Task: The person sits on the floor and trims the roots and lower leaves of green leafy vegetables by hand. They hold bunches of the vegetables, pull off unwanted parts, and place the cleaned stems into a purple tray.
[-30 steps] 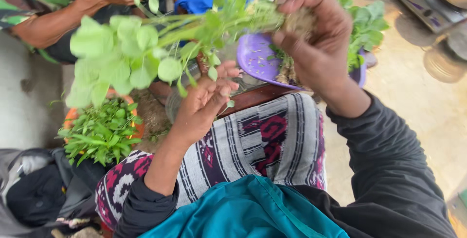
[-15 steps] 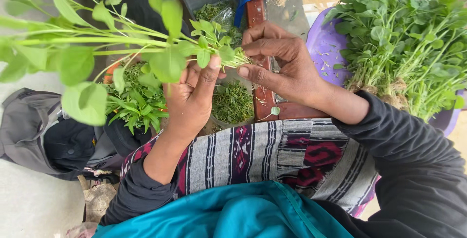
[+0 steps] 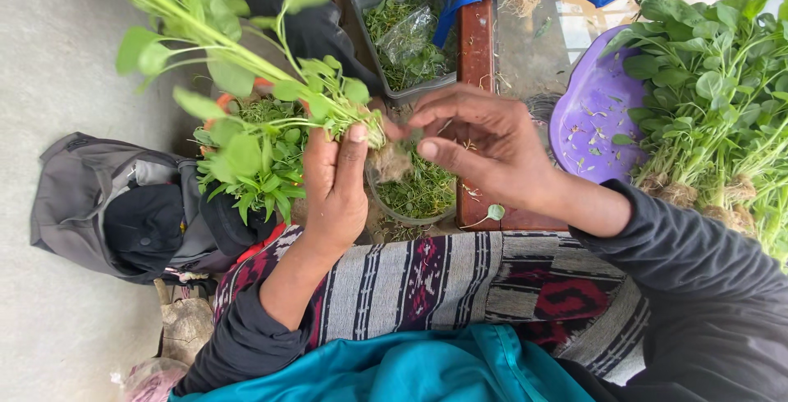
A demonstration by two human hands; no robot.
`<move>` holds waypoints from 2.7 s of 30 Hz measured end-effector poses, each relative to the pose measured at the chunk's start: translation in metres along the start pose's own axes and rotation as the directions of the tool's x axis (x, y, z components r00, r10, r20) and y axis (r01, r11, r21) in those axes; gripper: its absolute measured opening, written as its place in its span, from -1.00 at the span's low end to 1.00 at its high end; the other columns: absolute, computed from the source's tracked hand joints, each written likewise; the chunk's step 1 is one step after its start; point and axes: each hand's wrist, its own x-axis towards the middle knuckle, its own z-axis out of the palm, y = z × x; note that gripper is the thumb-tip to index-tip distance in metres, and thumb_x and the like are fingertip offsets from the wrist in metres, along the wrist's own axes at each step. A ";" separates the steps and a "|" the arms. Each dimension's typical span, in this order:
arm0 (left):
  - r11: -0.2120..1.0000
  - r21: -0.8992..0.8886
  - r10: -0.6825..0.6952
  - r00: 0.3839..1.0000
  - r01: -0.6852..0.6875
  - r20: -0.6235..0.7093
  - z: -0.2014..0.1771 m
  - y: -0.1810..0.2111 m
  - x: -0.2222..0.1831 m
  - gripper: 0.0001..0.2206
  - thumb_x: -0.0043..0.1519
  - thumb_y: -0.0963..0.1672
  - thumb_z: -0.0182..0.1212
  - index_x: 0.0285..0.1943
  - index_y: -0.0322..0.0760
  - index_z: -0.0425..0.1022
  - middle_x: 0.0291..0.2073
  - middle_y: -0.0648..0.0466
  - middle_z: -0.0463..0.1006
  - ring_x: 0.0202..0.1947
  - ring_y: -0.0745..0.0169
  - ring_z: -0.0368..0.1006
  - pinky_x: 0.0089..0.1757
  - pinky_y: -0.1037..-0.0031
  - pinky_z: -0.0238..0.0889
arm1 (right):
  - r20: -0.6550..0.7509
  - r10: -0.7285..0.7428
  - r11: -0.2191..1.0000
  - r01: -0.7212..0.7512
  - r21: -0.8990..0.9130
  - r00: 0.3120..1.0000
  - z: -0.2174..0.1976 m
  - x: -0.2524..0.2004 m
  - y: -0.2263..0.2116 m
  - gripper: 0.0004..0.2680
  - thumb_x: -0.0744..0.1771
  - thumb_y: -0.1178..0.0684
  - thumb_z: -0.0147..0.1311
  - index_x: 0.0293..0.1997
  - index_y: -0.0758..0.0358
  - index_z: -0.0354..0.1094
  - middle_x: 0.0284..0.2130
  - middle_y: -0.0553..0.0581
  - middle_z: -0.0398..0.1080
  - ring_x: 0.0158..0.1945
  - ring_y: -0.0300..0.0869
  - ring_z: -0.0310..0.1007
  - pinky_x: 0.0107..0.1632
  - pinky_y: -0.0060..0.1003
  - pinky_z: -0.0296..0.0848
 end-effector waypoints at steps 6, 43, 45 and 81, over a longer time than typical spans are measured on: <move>0.999 0.028 -0.019 0.998 0.018 0.052 0.002 -0.007 -0.015 -0.83 0.50 -0.17 -0.07 0.09 -0.42 0.36 -0.12 0.02 0.50 -0.18 0.32 0.46 -0.07 0.45 0.41 | -0.144 -0.227 0.960 0.197 -0.199 0.963 -0.012 0.001 -0.015 -0.84 0.46 0.20 0.12 0.17 0.41 0.38 0.21 0.13 0.21 0.16 -0.29 0.28 0.14 -0.38 0.36; 0.992 -0.085 -0.087 0.996 0.090 0.032 -0.001 0.009 -0.024 -0.93 0.36 -0.25 0.26 -0.04 -0.41 0.51 -0.38 0.13 0.55 -0.43 0.48 0.44 -0.35 0.58 0.34 | 0.031 -0.478 0.574 0.339 -0.745 0.878 -0.026 -0.005 -0.053 -0.89 0.43 0.36 0.18 0.05 0.41 0.40 0.06 0.30 0.38 0.10 -0.11 0.47 0.08 -0.31 0.48; 0.996 -0.064 -0.063 0.997 0.066 0.045 -0.002 0.007 -0.025 -0.92 0.34 -0.26 0.27 -0.03 -0.42 0.51 -0.33 0.13 0.56 -0.39 0.47 0.44 -0.32 0.58 0.34 | 0.077 -0.548 0.481 0.389 -0.786 0.833 -0.029 -0.001 -0.051 -0.87 0.38 0.33 0.22 0.00 0.37 0.44 0.04 0.28 0.35 0.10 -0.08 0.40 0.05 -0.23 0.39; 0.864 0.417 0.240 0.959 -0.283 0.153 0.020 0.005 -0.016 -0.74 0.32 -0.27 0.10 0.19 -0.38 0.33 -0.13 -0.22 0.55 -0.14 -0.28 0.53 -0.13 0.22 0.39 | -0.020 0.003 0.933 -0.010 -0.359 1.000 0.016 0.002 -0.052 -0.66 0.32 0.22 0.26 0.21 0.46 0.28 -0.11 0.08 0.46 -0.12 -0.37 0.43 -0.07 -0.46 0.47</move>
